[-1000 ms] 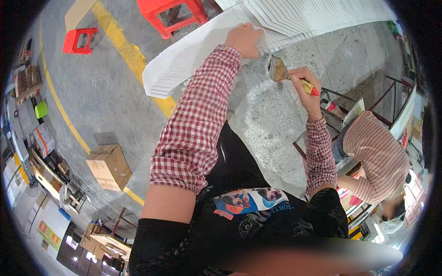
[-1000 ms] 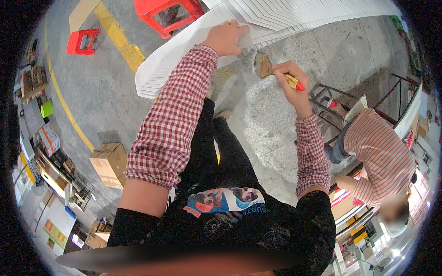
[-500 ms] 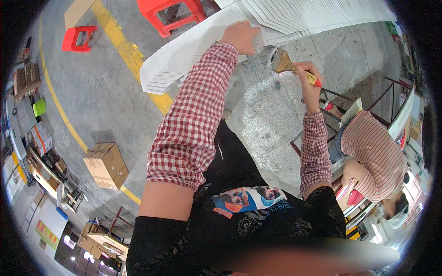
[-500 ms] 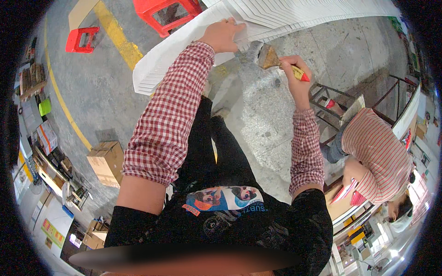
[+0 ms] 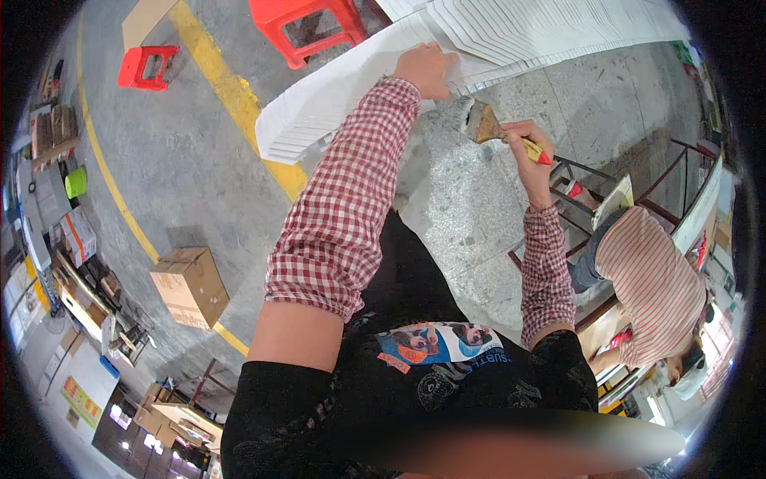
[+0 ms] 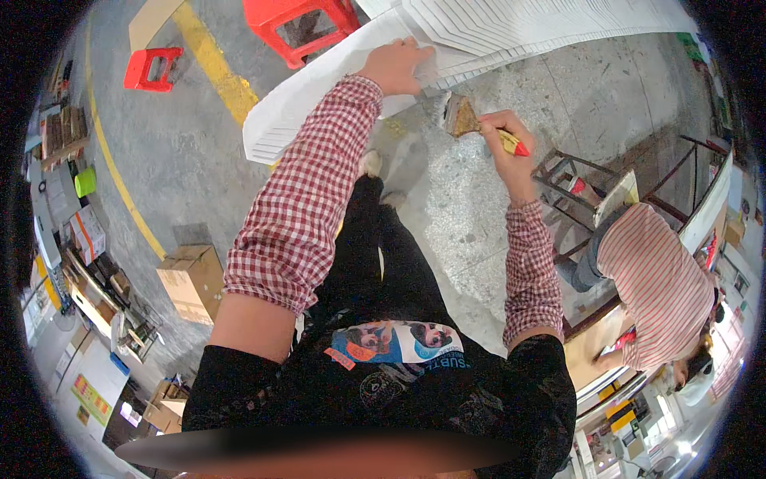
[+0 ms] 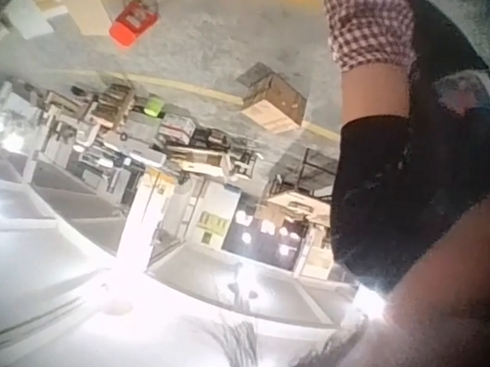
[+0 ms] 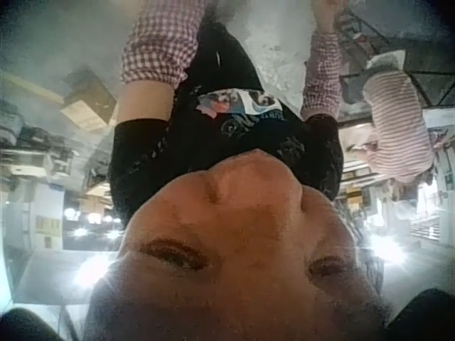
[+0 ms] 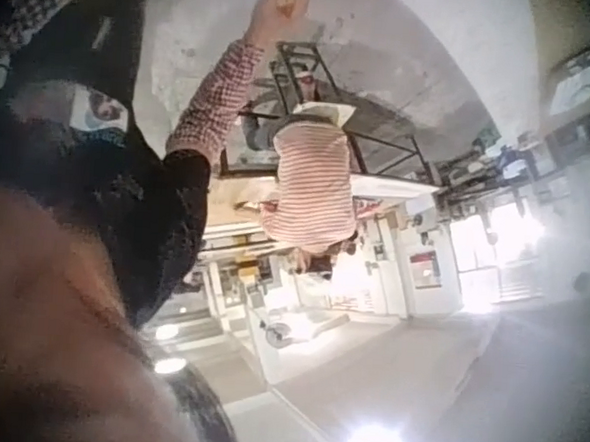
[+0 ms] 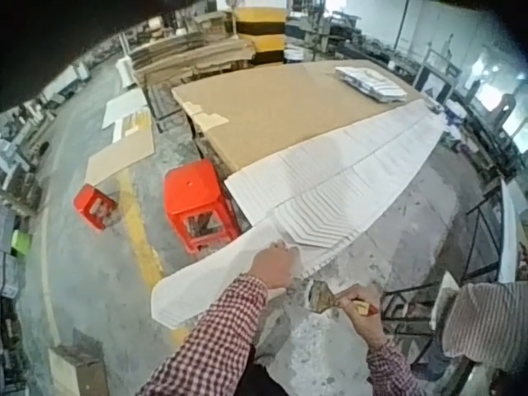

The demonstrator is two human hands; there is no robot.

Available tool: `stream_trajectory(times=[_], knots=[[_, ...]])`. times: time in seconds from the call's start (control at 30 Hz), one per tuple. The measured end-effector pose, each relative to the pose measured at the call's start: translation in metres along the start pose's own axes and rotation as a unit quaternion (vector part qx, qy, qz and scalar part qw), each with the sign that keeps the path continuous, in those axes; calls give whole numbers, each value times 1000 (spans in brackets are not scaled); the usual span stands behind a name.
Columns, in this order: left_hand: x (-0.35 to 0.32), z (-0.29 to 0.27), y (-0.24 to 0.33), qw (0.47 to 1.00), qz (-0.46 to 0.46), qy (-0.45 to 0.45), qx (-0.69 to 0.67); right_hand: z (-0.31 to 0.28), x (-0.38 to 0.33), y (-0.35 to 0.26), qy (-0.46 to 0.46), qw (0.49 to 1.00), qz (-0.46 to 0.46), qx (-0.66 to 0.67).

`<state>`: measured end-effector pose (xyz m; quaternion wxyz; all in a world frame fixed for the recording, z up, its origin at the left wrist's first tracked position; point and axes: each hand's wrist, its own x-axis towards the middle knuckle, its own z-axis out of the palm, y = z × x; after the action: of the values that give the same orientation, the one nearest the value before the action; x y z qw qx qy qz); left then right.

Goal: Painting long white strips or panels with a brush and white paint.

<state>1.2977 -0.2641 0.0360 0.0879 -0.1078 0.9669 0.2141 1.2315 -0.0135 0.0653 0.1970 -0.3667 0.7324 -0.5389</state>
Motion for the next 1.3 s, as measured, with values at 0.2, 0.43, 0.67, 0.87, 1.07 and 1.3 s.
stream_trajectory(times=[0.2, 0.43, 0.67, 0.87, 1.07, 1.3], knots=[[-1, 3, 5, 999, 2, -13, -49, 12, -1, 19, -56, 997, 43, 15], [-26, 54, 4, 995, 1, 93, 24, -8, -44, -20, 32, 997, 76, -6], [-56, 74, -10, 989, 24, 142, -42, -48, -71, -37, 381, 890, 134, 212], [-75, 38, -20, 979, 48, 195, -46, -91, -70, -10, 515, 800, 66, 300], [23, 11, 29, 970, 26, 231, -66, -146, -21, 27, 510, 706, 107, 480], [138, -19, 104, 970, 47, 204, -122, -245, 63, 41, 467, 741, 80, 476]])
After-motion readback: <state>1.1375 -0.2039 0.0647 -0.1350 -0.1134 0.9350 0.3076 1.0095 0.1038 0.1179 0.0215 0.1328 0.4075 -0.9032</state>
